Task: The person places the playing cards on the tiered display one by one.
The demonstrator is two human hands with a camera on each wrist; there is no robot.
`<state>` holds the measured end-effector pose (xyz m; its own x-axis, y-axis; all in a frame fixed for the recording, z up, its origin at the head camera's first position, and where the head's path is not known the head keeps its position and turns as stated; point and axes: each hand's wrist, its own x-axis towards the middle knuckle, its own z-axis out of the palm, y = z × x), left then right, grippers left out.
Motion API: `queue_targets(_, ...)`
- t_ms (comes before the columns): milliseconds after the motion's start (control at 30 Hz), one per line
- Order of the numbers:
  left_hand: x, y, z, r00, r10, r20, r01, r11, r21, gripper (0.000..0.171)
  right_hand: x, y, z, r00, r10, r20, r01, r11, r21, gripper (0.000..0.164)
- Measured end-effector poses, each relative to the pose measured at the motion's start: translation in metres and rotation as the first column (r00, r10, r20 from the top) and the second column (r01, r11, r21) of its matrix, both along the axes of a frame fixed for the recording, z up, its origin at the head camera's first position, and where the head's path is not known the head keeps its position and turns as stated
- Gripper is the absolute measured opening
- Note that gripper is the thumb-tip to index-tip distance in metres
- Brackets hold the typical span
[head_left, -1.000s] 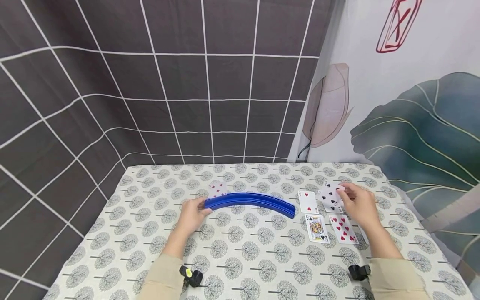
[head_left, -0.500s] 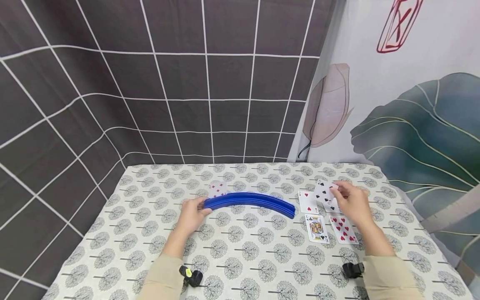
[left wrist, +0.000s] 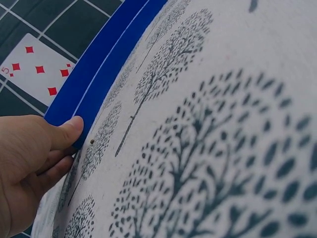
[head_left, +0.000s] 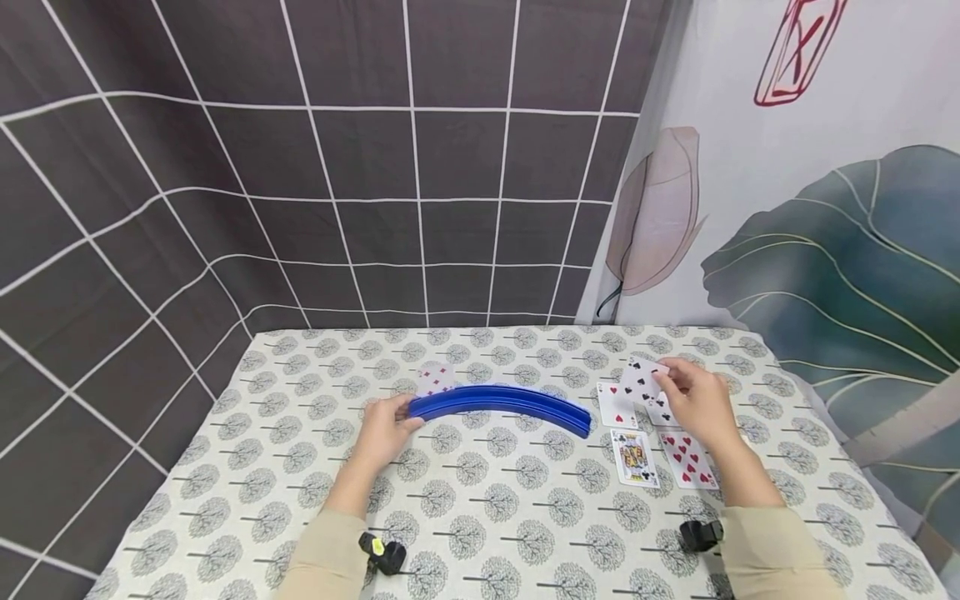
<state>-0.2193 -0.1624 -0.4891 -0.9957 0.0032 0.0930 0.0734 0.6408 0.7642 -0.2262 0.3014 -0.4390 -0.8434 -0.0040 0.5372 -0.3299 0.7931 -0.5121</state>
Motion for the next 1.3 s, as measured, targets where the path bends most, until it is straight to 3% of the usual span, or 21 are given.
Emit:
queue_targets(500,0.0,-0.001,0.0,1.0,0.005,0.004,-0.005,1.0,0.022,0.04,-0.005,-0.011,-0.001,0.999,0.039,0.004,-0.039,0.999,-0.023,0.024)
queue_targets(1300,0.002,0.001,0.002,1.0,-0.008,-0.014,0.009,0.999,0.034,0.041,-0.009,-0.042,0.002,0.994,0.105,-0.018,-0.106,0.993,-0.047,0.017)
